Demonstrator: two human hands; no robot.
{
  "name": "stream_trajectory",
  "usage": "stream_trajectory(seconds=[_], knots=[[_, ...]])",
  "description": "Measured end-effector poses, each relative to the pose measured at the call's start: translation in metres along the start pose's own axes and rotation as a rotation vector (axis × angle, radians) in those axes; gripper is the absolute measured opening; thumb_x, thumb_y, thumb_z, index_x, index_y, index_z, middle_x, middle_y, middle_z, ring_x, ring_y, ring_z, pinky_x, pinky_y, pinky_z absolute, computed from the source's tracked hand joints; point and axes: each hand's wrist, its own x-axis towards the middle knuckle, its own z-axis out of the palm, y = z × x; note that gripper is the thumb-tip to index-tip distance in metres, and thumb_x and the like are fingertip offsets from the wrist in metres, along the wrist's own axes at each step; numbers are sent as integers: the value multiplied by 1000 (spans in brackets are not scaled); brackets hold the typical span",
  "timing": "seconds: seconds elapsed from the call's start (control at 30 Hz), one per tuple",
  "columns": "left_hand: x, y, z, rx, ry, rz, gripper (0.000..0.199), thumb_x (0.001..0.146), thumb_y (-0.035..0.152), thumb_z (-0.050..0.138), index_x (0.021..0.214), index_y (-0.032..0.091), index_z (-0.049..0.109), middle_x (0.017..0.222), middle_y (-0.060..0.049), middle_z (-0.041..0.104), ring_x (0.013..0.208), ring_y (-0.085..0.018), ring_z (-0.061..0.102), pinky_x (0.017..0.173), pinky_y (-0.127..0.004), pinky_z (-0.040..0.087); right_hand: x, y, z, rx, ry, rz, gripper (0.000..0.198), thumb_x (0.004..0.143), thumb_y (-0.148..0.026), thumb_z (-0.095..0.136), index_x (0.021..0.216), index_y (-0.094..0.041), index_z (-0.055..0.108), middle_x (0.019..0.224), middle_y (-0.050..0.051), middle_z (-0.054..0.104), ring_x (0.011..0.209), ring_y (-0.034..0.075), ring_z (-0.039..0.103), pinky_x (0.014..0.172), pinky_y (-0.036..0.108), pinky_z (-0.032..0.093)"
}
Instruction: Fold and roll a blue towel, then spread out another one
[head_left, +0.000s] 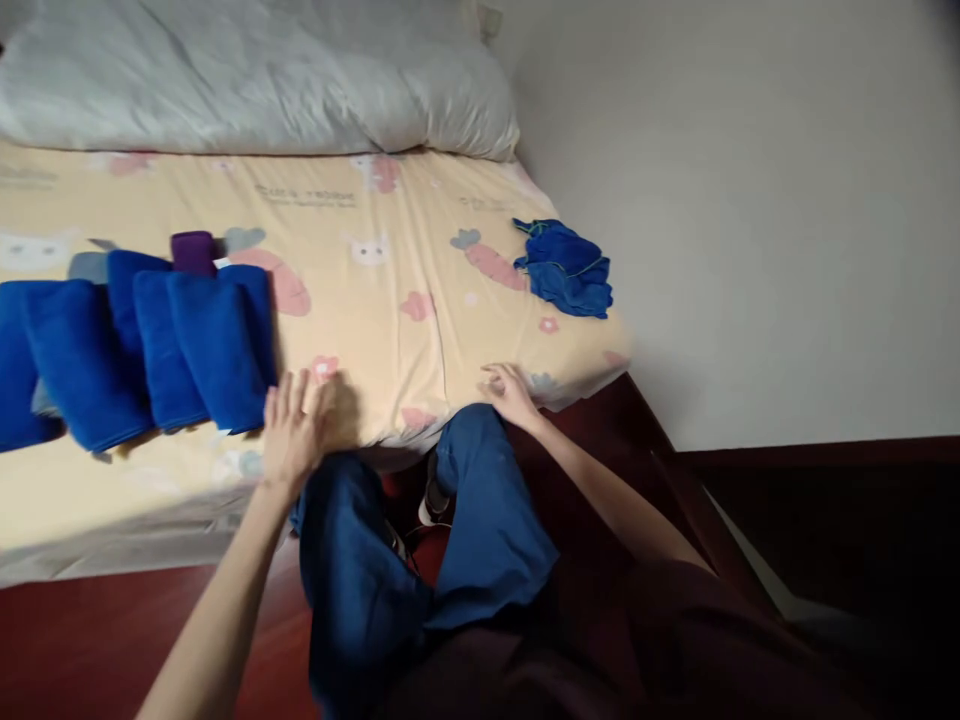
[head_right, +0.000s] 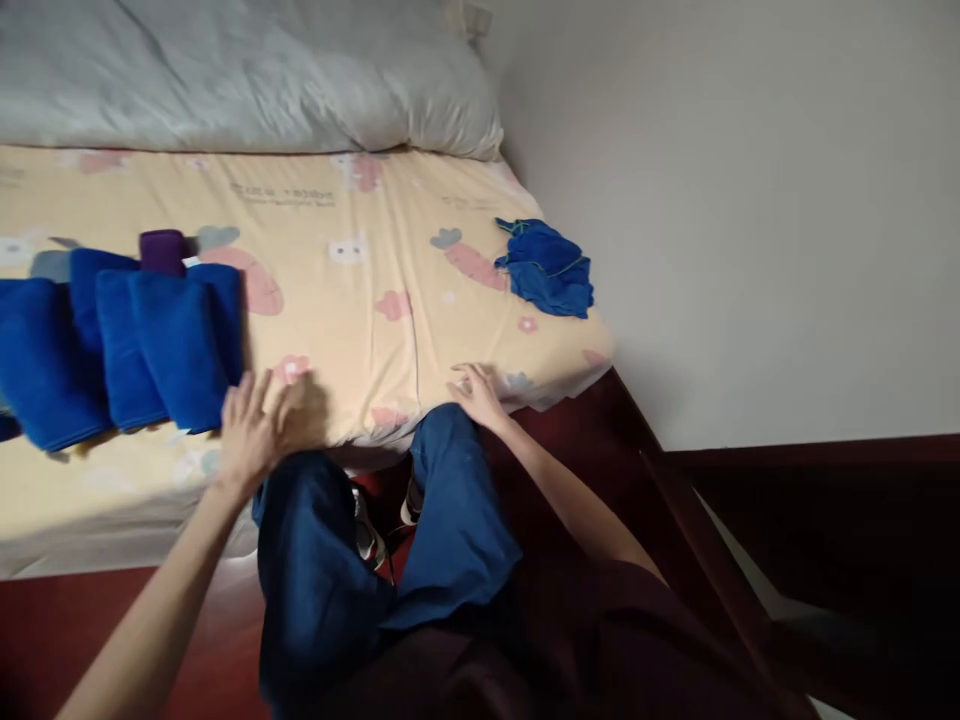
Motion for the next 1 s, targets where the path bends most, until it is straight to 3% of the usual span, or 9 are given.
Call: stream_trajectory(seconds=[0.07,0.17,0.23,0.33,0.5,0.63,0.77,0.87,1.0], knots=[[5,45,24,-44,-77,126,58,96,22,46,153,10,46,166,-17,34,157,-36,23,126,-56,24,23,37,-44,-37,150,73,31,89,-42,66,111,-21,71,117,13,63,100,25,66,94,46,60],[23,97,63,-127,-117,217,47,99,22,42,143,14,57,154,-15,51,148,-33,40,120,-50,33,60,84,-100,-29,327,112,33,89,-44,65,110,-20,72,127,17,63,117,29,65,101,46,59],[39,114,84,-177,-122,216,42,101,24,41,136,16,62,143,-13,61,136,-31,51,111,-47,41,83,108,-129,7,395,140,42,89,-42,64,123,-19,68,135,18,63,122,29,64,105,46,57],[58,118,109,-182,-76,175,36,100,27,45,128,16,66,129,-15,67,117,-32,57,96,-46,45,117,140,-158,85,449,268,62,87,-40,63,145,-21,52,142,18,60,121,28,66,104,49,57],[61,112,136,-57,125,165,29,94,25,57,118,14,69,114,-16,71,102,-32,58,86,-44,42,182,190,-171,191,425,381,73,85,-34,58,155,-30,40,148,12,56,124,24,66,103,45,58],[53,111,147,9,211,237,31,90,24,64,119,14,67,114,-15,72,97,-31,59,83,-43,41,239,226,-172,46,467,360,59,83,-24,56,142,-20,57,151,11,54,137,25,55,119,45,46],[47,107,154,68,223,254,36,88,25,68,123,17,65,116,-15,72,98,-32,61,82,-44,42,287,252,-176,-144,429,348,48,86,-27,60,132,-13,67,160,13,42,148,29,45,128,44,32],[43,104,157,87,188,235,37,89,27,65,126,21,64,118,-15,71,101,-33,62,83,-46,44,306,261,-178,-205,348,371,48,90,-31,61,135,-14,65,155,13,49,149,29,44,131,48,25],[40,104,158,55,133,188,35,89,28,64,124,22,65,119,-15,71,101,-35,62,82,-48,44,307,255,-187,-138,422,269,45,98,-39,54,133,-13,64,143,14,60,141,27,53,127,51,33]])
